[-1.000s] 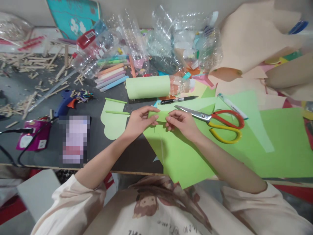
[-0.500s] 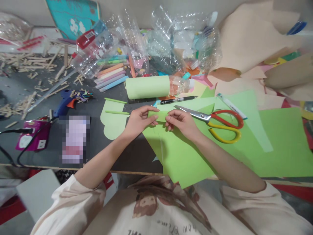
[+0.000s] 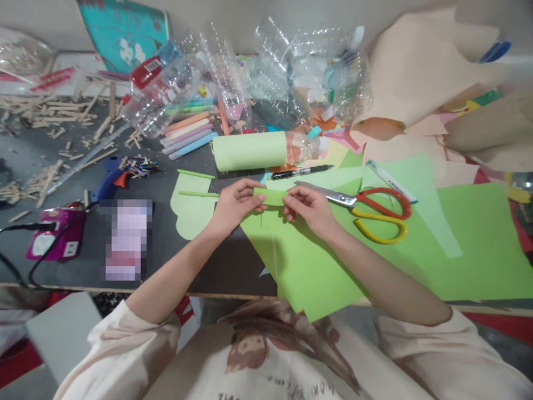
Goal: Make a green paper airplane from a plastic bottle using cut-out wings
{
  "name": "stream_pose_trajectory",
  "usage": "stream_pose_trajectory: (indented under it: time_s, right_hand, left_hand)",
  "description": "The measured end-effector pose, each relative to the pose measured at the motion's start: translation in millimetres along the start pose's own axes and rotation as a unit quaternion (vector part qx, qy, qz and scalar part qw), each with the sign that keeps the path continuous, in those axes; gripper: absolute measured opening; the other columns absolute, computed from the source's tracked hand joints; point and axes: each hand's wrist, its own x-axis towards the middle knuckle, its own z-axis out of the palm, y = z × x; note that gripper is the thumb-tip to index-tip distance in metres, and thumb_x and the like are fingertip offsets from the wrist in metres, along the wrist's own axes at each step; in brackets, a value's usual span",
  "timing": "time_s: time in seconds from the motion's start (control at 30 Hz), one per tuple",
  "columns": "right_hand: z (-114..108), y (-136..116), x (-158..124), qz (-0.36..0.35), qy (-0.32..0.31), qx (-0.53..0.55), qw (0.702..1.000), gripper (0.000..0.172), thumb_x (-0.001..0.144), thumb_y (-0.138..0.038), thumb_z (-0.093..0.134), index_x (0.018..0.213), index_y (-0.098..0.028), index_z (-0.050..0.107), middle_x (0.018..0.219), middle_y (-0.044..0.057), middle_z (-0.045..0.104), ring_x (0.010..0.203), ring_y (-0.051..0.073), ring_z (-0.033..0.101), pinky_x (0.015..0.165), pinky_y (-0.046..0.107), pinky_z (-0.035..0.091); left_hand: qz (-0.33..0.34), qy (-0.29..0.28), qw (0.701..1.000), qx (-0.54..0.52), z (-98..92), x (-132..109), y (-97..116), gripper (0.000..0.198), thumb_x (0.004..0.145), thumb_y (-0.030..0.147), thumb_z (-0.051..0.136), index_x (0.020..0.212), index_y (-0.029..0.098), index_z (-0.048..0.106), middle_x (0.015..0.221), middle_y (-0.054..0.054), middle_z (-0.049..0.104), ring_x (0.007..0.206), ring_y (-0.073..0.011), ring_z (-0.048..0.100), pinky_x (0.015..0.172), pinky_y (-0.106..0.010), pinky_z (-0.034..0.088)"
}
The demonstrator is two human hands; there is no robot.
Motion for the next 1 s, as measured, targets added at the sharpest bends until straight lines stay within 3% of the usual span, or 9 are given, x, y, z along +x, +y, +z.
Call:
stream_pose_trajectory:
  time_s: [0.27,0.77,0.9,1.0]
  right_hand:
    - [-3.5,0.3,0.5,-0.06,0.035,-0.026,0.997,0.041,0.067,-0.057,0.072,0.068,-0.02,0.053,0.045,-0.009,0.049,0.039,0.005,0.041,0.039,0.019,0.033]
    - [-3.3,-0.6,1.7,-0.082,0.044,-0.047,0.995,0.039,0.071,-0.055,0.068,0.067,-0.021,0.05,0.045,-0.009,0.048,0.039,0.005,0.039,0.039,0.019,0.032]
    - [-3.1,-0.7,1.6,-0.079,0.045,-0.063,0.994,0.038,0.073,-0.056,0.066,0.068,-0.022,0.049,0.046,-0.009,0.048,0.039,0.006,0.039,0.039,0.02,0.031]
    - [-3.0,-0.3,2.0,-0.079,0.049,-0.061,0.994,0.039,0.073,-0.055,0.067,0.067,-0.022,0.048,0.045,-0.009,0.048,0.038,0.006,0.038,0.039,0.02,0.031]
  left_hand:
    - [0.023,0.027,0.999,-0.006,-1.0,1.8,-0.3,0.035,0.056,0.037,0.082,0.073,0.016,0.06,0.059,0.005,0.061,0.052,-0.0071,0.059,0.057,-0.021,0.051]
    - [0.075,0.063,0.994,0.056,-2.9,2.6,-3.4,0.032,0.059,0.039,0.081,0.067,0.016,0.06,0.055,0.004,0.058,0.05,-0.0072,0.055,0.053,-0.02,0.046]
    - [0.069,0.027,0.996,0.049,-4.8,4.5,-5.5,0.034,0.062,0.042,0.08,0.071,0.017,0.058,0.06,0.004,0.057,0.054,-0.0079,0.055,0.056,-0.021,0.049]
    - [0.109,0.008,0.993,0.034,-6.8,5.0,-4.9,0.035,0.066,0.044,0.078,0.079,0.019,0.058,0.076,0.002,0.062,0.061,-0.0076,0.057,0.061,-0.021,0.05]
